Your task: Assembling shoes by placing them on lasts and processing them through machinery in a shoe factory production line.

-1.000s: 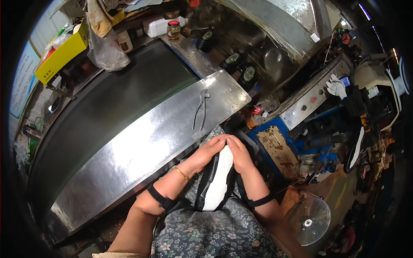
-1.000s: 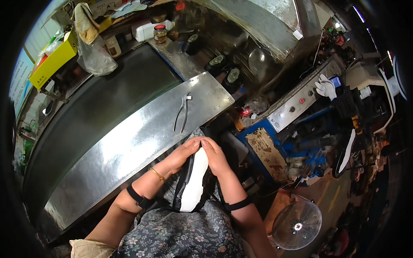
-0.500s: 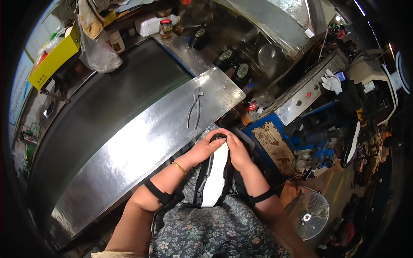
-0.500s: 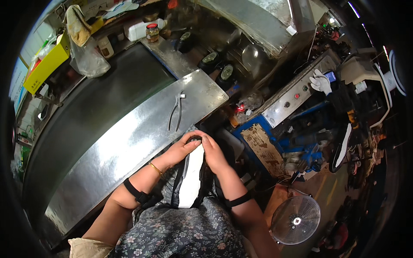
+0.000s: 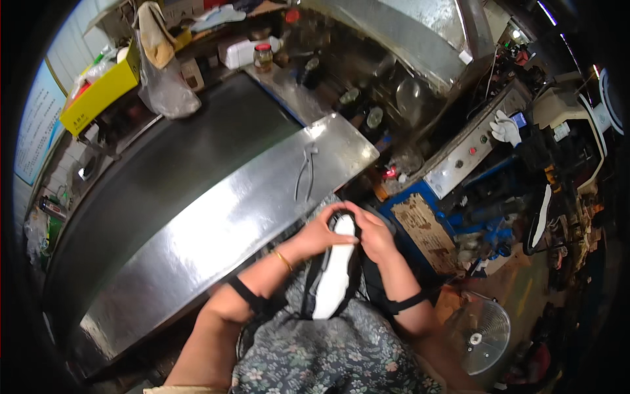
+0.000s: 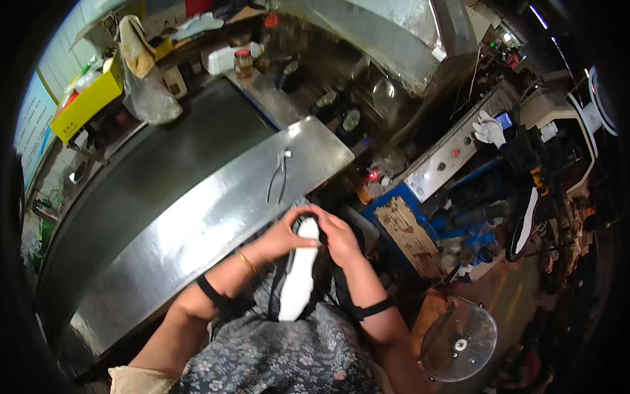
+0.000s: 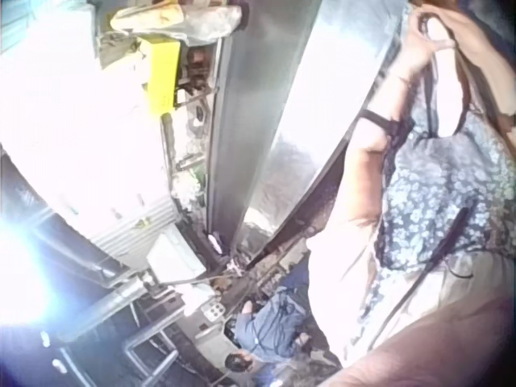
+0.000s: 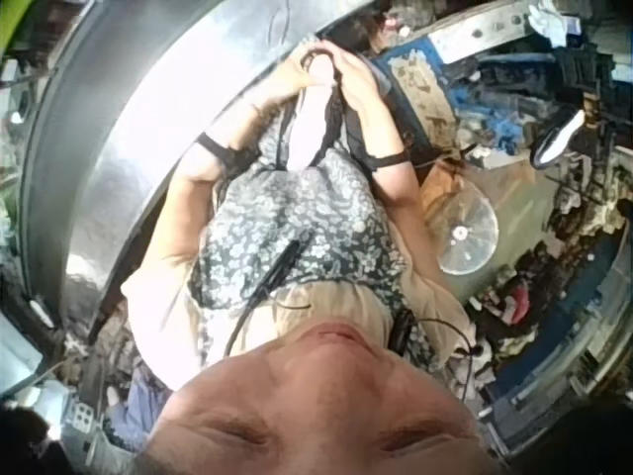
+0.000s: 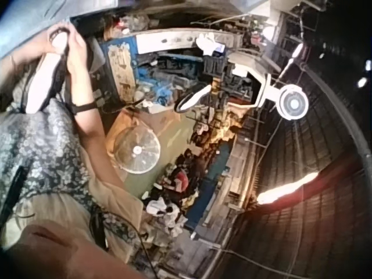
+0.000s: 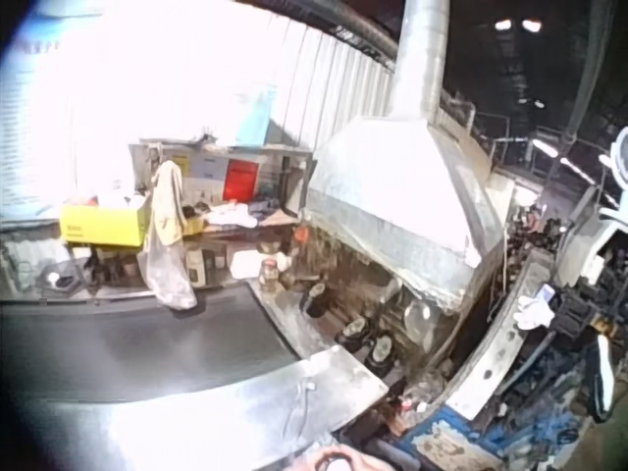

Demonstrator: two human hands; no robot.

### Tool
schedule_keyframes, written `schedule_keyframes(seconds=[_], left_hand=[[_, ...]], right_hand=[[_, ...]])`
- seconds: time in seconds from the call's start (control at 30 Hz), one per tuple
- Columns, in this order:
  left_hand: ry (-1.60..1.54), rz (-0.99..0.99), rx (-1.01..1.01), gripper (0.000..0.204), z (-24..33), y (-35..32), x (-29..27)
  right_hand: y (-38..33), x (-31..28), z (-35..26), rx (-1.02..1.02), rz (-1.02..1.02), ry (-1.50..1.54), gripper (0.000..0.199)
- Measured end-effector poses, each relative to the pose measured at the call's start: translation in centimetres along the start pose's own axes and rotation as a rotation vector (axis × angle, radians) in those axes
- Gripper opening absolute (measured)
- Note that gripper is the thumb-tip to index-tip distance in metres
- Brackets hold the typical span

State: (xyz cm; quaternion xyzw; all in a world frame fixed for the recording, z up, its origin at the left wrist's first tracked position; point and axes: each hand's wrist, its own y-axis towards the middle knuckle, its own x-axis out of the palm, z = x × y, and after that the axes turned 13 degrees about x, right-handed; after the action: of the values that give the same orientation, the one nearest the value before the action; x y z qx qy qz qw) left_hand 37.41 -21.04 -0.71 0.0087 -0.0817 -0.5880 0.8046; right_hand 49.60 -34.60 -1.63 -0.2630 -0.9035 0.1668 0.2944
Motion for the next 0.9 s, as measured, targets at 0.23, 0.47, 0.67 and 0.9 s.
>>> schedule_keyframes(seconds=[0.23, 0.47, 0.67, 0.9], left_hand=[[0.257, -0.445, 0.514, 0.079, 8.3, -3.5, 6.0], [0.855, 0.034, 0.202, 0.039, -1.8, -2.5, -11.1], [1.274, 0.266, 0.375, 0.025, -5.2, -3.8, -21.5], [1.316, 0.328, 0.397, 0.022, -4.9, -3.3, -20.9]], right_hand=[[-10.1, -3.0, -8.9, 0.180, -0.405, -0.487, 0.060], [-16.0, -6.4, -1.8, 0.449, 0.524, -0.121, 0.052], [-7.7, -4.5, -2.7, 0.486, -0.014, 0.618, 0.052], [21.3, 4.0, -14.5, -0.424, 0.244, 0.164, 0.048]])
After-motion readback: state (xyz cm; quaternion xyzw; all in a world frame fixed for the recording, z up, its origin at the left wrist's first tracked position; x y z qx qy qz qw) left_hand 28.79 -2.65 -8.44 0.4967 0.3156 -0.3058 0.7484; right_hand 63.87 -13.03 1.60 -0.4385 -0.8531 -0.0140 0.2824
